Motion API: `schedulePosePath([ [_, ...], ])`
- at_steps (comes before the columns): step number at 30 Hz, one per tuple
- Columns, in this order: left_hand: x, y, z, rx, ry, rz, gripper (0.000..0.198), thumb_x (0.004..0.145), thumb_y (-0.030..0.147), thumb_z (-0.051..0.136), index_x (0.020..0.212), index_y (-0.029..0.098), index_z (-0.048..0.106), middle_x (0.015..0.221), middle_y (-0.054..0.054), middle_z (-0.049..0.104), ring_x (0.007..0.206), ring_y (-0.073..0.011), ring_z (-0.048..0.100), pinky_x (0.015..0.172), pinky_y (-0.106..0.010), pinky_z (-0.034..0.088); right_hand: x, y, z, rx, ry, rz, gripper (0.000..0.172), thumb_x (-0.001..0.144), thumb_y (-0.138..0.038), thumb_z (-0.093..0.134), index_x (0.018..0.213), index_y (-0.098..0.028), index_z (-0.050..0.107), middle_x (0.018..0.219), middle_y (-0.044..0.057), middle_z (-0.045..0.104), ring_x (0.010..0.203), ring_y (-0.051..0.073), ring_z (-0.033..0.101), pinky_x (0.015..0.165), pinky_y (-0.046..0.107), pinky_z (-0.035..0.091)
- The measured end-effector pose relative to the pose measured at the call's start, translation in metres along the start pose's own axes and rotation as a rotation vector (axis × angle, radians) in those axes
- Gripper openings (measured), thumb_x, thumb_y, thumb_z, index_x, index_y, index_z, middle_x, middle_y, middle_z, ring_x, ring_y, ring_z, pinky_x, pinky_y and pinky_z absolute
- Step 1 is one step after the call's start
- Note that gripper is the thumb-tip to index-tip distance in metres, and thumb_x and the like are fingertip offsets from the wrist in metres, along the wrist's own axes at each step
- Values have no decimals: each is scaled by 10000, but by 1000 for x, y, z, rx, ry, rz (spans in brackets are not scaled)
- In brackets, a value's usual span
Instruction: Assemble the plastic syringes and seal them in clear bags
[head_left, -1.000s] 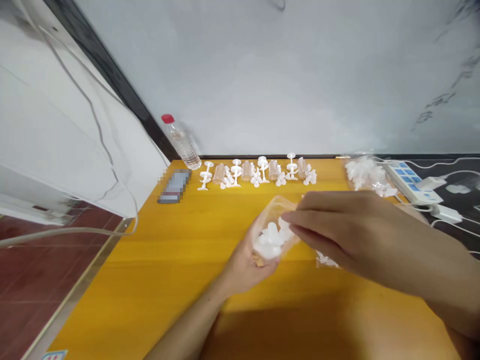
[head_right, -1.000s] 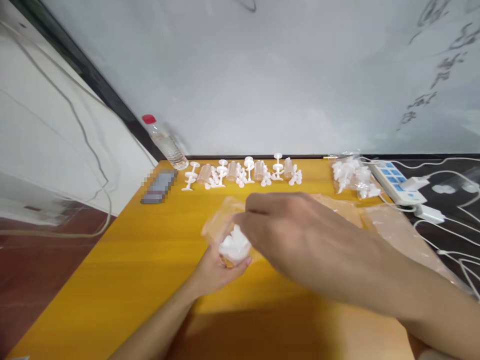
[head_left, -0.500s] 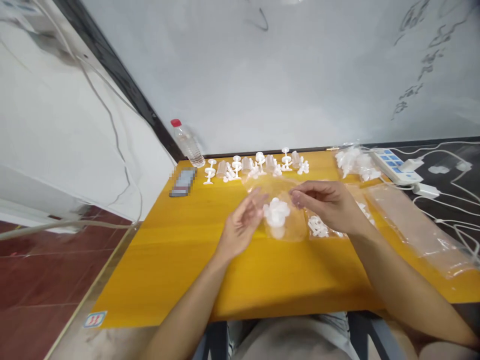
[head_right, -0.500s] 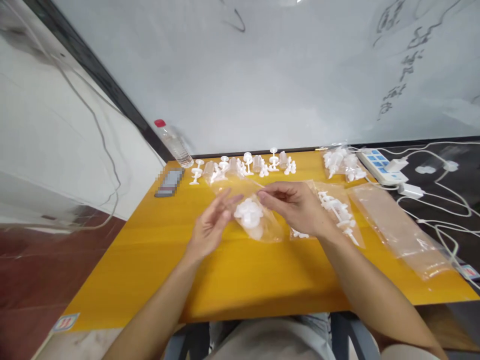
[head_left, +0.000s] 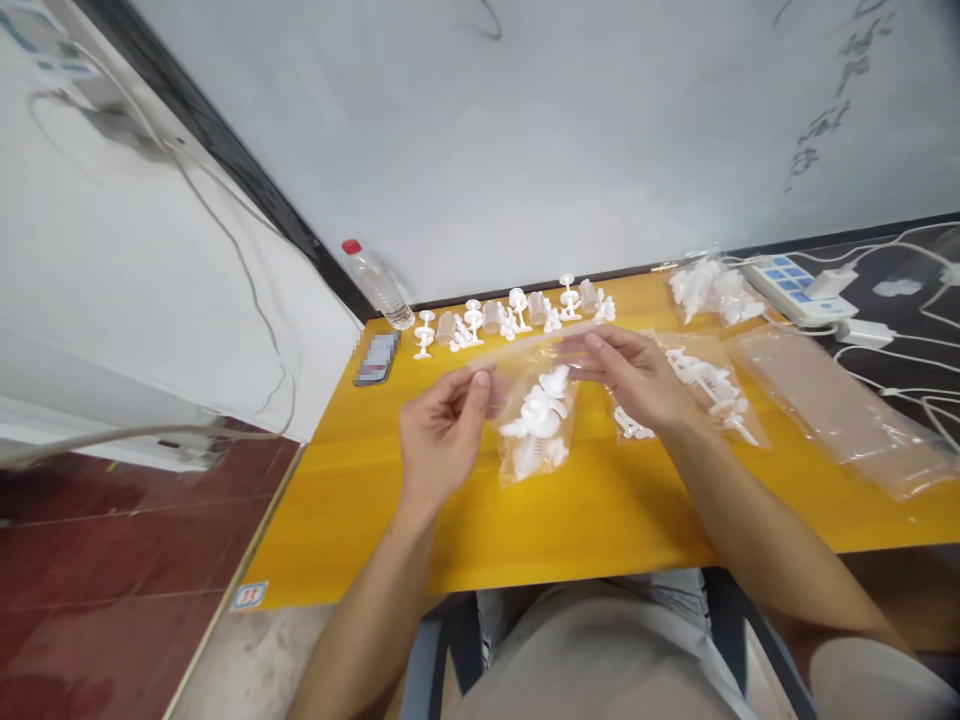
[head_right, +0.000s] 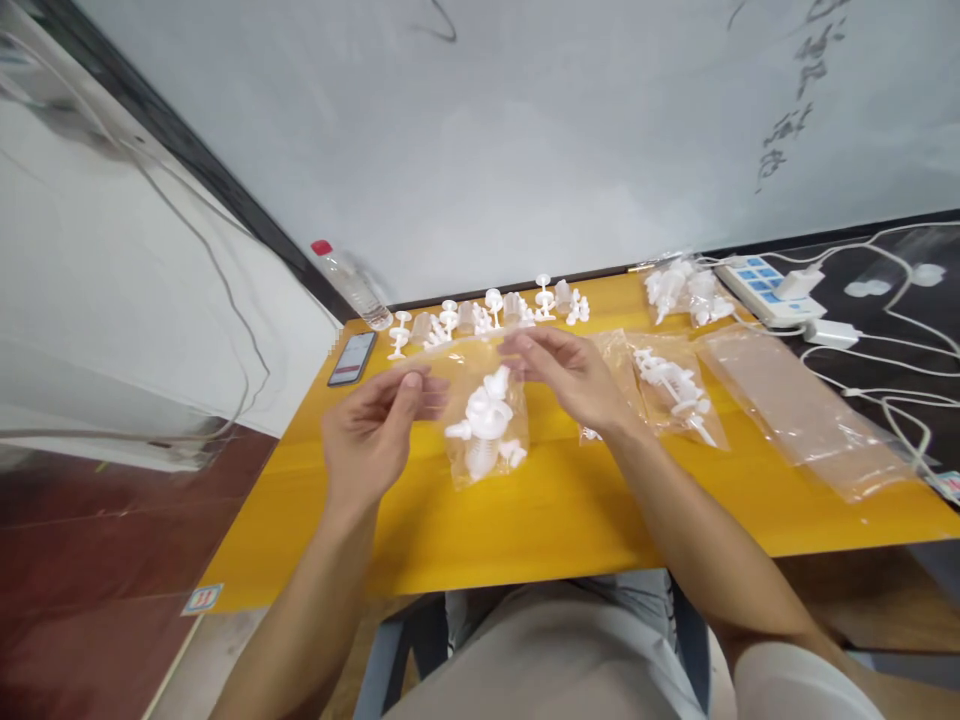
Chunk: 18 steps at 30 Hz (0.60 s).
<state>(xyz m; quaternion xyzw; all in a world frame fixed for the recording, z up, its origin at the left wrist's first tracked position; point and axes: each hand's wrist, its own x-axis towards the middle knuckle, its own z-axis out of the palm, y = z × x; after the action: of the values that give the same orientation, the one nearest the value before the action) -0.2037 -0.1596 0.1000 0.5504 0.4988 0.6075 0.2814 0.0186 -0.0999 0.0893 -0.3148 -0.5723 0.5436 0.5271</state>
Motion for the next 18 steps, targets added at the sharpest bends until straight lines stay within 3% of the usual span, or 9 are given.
schedulePosePath([
  [4,5,-10,-5,-102,-23,-151,378,846,510,771,969,152,780,839,-69,807,636,-156,751,578,-230,615,0,2,8,17,16,50,319,762,-480,852,992,-264,801,947,27,785,748,137,709,708,304,615],
  [9,10,-26,-6,-197,-138,-230,483,763,479,851,1148,210,739,861,-36,795,696,-172,765,624,-265,641,0,8,10,-77,56,80,277,793,-468,823,939,-233,808,837,20,759,650,116,660,612,272,578],
  [14,18,-41,-3,-179,-166,-247,433,797,494,809,1130,220,767,673,25,712,567,-140,701,543,-245,608,6,17,4,-150,14,73,291,814,-457,804,1030,-263,817,763,-2,722,611,109,605,599,277,545],
  [18,23,-50,-7,-163,-178,-207,299,832,459,764,986,206,803,845,-26,783,631,-146,724,580,-246,617,13,26,-1,-33,51,190,289,752,-486,850,924,-257,814,842,14,752,680,123,643,671,286,564],
])
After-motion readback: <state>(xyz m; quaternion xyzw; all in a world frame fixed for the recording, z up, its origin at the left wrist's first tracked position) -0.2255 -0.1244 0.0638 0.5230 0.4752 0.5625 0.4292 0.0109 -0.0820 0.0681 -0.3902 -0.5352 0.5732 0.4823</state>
